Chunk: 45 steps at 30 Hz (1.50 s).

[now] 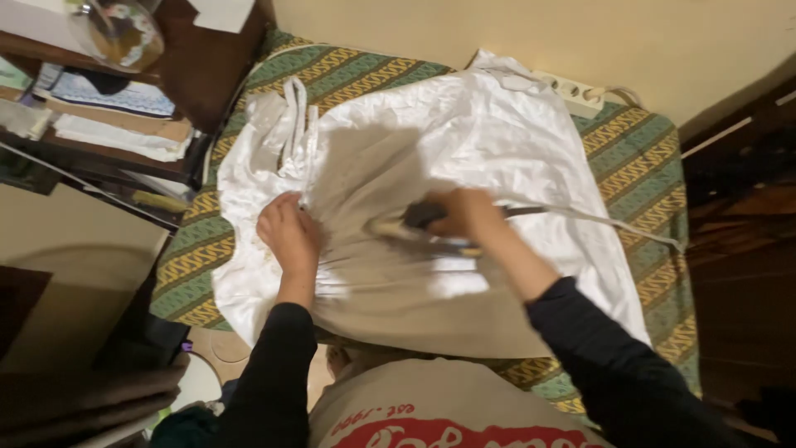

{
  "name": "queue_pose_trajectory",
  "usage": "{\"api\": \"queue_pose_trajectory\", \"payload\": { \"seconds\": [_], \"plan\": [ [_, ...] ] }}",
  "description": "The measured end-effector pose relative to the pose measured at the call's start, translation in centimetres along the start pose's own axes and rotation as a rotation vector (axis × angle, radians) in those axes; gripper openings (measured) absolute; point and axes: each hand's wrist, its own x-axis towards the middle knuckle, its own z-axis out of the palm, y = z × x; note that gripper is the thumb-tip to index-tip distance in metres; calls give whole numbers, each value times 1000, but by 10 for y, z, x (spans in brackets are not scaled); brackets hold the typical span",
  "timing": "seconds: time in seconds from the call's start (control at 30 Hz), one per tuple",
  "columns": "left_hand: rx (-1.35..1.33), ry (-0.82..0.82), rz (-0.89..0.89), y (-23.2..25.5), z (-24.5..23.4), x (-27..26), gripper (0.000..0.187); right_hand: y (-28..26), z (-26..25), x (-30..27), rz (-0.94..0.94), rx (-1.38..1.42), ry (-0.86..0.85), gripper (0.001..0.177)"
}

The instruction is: Ironing a white dress on an ironing board.

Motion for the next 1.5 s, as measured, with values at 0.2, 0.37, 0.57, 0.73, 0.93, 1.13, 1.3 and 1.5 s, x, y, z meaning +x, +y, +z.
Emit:
{"api": "queue_pose_trajectory", "payload": {
  "seconds": [0.2, 0.37, 0.57, 0.73, 0.93, 1.13, 1.3, 1.5],
  "plan": [
    [366, 139, -271, -56, -23, 14, 73, -91, 71, 28, -142, -316, 102, 41],
    [201, -250, -710, -89, -39, 19, 81, -98, 54, 43, 99, -26, 39, 36],
    [71, -351, -612, -110, -19, 2, 63, -114, 88, -9, 90, -228, 129, 31],
    [-4, -310, -514, -111, -44, 1, 47, -107, 86, 25, 263, -299, 137, 29],
    [-236, -229, -636, -133, -47, 10, 52, -84, 70, 17, 394, -336, 156, 34],
    [-584, -45, -717, -156, -27, 0, 61, -98, 54, 56, 600, 73, 310, 42],
    [-478, -84, -683, -122, -53, 1, 51, -165, 120, 107, 464, -39, 223, 46],
    [-430, -94, -600, -122, -60, -2, 35, -214, 140, 122, 543, -127, 239, 49]
  ]
}}
